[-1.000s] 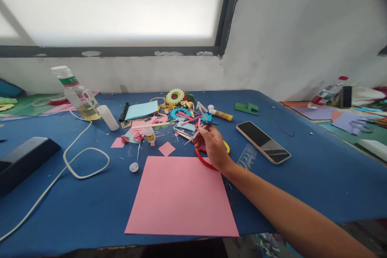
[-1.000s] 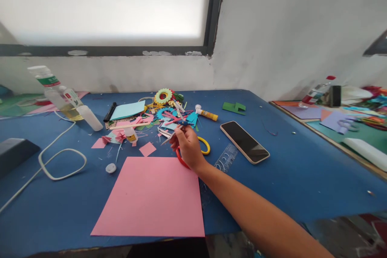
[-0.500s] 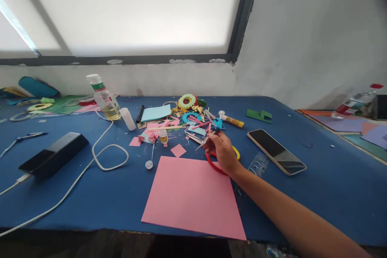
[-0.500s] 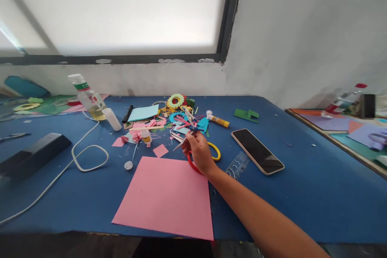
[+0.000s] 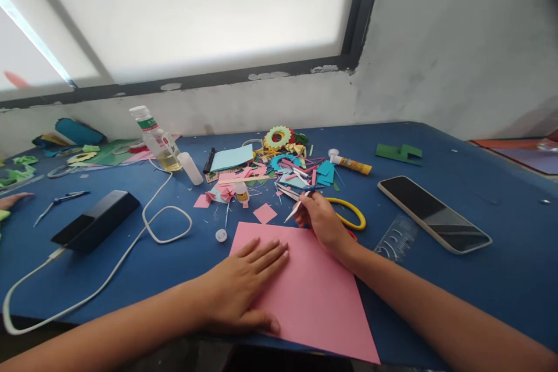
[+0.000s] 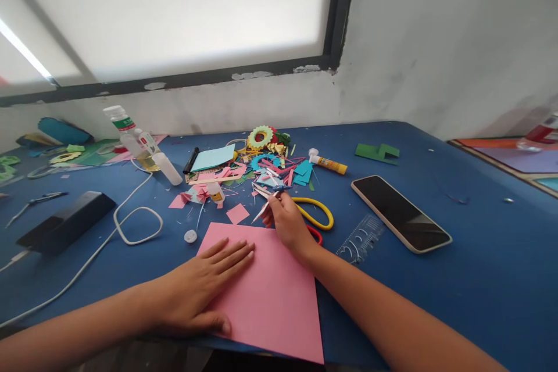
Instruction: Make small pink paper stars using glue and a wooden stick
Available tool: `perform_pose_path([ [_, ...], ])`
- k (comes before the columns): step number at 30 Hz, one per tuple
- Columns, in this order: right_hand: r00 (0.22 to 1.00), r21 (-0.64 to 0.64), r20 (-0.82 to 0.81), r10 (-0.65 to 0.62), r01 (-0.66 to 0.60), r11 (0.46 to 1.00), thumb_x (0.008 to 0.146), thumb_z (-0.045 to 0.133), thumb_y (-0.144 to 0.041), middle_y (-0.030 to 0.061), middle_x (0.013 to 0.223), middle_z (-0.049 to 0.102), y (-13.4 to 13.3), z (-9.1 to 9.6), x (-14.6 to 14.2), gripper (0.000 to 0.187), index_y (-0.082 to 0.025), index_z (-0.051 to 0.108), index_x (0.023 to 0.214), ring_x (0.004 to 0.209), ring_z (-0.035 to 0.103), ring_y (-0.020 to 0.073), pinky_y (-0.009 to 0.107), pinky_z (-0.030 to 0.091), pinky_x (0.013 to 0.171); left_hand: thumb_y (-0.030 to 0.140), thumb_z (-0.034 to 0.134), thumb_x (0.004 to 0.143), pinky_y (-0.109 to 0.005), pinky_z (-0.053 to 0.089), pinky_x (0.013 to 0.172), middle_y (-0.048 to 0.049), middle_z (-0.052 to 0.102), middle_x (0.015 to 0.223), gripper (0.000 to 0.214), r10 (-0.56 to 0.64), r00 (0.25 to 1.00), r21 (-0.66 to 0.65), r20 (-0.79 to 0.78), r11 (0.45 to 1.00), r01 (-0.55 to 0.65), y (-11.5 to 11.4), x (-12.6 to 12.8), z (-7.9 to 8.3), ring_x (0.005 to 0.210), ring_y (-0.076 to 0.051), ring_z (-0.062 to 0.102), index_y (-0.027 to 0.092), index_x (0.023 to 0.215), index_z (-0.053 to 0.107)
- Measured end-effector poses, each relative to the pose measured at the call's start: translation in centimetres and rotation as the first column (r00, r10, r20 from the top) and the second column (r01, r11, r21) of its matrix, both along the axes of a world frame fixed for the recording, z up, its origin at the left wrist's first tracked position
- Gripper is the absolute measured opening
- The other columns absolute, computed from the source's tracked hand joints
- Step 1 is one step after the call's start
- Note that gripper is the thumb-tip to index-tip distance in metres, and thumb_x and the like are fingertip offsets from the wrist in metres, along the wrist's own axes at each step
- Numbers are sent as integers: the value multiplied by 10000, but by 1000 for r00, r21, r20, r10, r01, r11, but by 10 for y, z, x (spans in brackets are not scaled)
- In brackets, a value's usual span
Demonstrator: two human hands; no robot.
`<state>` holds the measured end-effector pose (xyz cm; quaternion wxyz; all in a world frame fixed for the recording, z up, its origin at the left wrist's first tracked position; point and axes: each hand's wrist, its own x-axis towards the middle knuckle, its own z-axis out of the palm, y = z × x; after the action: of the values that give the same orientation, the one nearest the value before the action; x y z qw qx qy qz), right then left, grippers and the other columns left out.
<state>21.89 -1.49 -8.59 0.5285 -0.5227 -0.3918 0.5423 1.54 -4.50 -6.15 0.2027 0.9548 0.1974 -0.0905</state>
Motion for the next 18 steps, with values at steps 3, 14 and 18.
perform_pose_path([
  [3,997,-3,66,28,-28,1000,879,523,-317,77,1118,570,-2,1,-2,306,-153,533,1137,931,587,189,393,504,778,619,407,819,-506,38,1116,-144,74,1492,880,-53,998,-84,19,995,55,-11,-1,7,1380,-294,95,117,1447,51],
  [14,996,5,85,17,-17,1000,880,520,-323,78,1131,566,-1,4,-2,311,-159,530,1143,942,584,193,397,503,784,430,418,888,-321,485,889,-106,652,1141,420,-11,988,-22,157,1000,15,-41,-52,45,1016,-227,624,195,1212,544],
  [18,997,15,75,19,-20,1000,881,517,-323,78,1133,565,-2,3,-2,306,-162,533,1141,943,583,191,396,502,786,266,361,921,-307,508,818,-91,706,981,305,63,972,161,225,982,-101,-43,-44,49,909,-195,655,186,1080,608],
])
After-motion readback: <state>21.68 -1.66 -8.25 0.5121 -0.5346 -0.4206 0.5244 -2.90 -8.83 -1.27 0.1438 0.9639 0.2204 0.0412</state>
